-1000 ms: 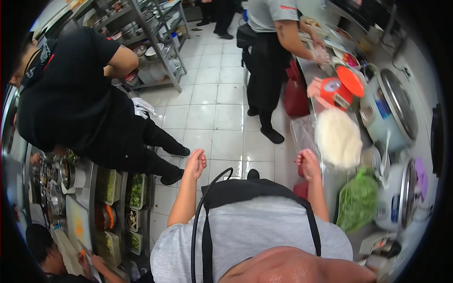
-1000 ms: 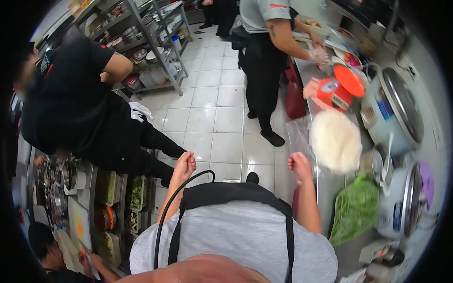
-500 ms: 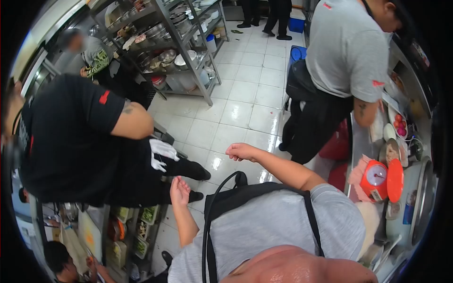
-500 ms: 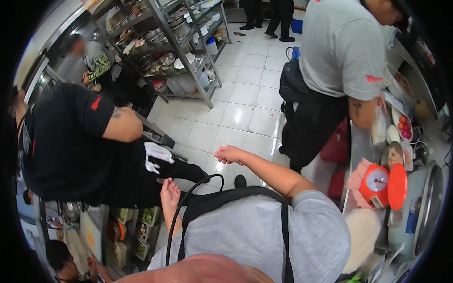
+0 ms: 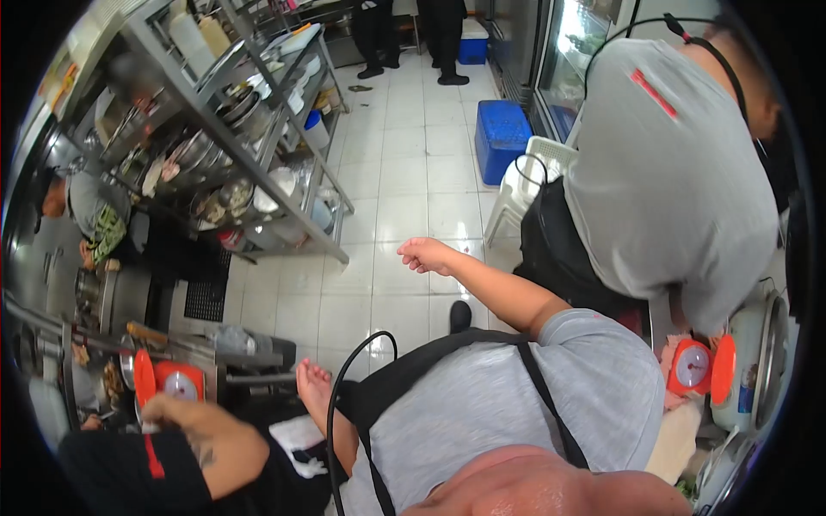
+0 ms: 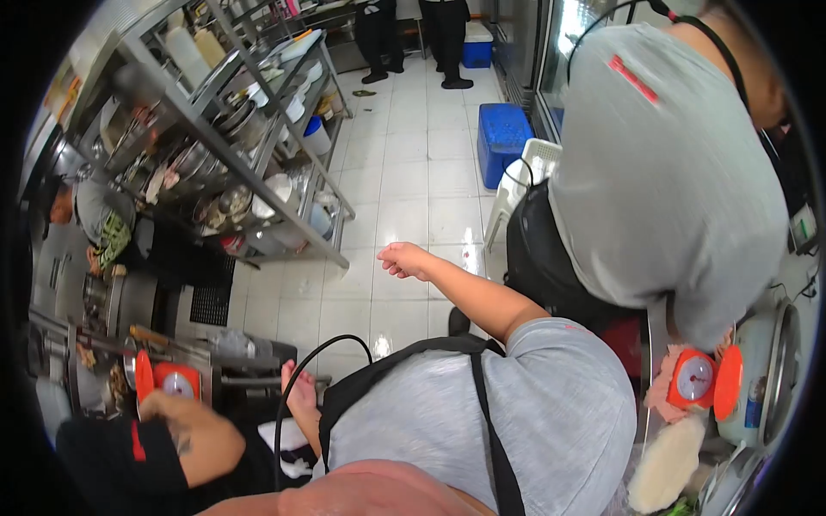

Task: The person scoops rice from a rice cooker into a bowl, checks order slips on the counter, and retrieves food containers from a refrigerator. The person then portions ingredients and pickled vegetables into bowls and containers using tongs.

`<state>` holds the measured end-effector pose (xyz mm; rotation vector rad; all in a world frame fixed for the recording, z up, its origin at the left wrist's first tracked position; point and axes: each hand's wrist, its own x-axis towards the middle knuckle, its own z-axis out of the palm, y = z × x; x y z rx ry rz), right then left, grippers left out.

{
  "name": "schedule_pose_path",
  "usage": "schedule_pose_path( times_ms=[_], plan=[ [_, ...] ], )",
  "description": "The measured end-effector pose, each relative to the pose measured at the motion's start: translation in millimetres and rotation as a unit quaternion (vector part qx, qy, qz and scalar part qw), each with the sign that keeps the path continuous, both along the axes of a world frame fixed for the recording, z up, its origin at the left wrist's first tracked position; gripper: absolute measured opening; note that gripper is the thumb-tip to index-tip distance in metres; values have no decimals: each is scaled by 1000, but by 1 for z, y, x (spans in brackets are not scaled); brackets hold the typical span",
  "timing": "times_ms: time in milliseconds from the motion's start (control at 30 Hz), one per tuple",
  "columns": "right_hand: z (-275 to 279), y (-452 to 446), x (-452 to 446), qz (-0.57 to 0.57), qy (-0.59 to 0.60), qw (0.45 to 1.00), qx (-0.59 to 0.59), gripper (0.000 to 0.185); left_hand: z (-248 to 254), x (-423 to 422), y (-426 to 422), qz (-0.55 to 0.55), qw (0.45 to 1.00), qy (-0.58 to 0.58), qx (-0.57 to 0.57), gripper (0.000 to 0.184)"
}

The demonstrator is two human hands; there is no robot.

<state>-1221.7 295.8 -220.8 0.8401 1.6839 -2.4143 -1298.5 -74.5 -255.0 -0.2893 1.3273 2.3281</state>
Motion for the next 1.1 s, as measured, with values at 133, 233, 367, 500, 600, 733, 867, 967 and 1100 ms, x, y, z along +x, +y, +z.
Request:
schedule_pose_path(
  times_ms=[133,233,367,500,600,733,867,967,1100],
  plan=[
    [-8,95,-68,-87,37,995,-8,14,-37,-50,34,40,998,-48,10,17],
    [18,163,-113,-141,75,986,-46,13,-17,-81,94,35,996,-39,68,14],
    [38,249,-174,-232,143,958,-89,11,18,-135,177,-9,1000,0,16,21],
    [34,306,-213,-272,162,943,-106,11,25,-195,230,-30,998,1,-61,19],
    [24,360,-218,-343,150,918,-126,10,4,-262,266,-26,997,-19,-64,21],
    [-10,465,-198,-469,199,837,-201,18,9,-356,359,-91,994,-8,-61,18],
    [31,543,-113,-624,227,734,-141,18,31,-444,480,-171,984,14,-49,15],
    [76,586,-41,-710,255,656,-17,18,51,-483,569,-237,965,90,-64,13],
    [150,624,54,-812,201,525,158,21,68,-501,671,-299,942,133,-73,14]
  ],
)
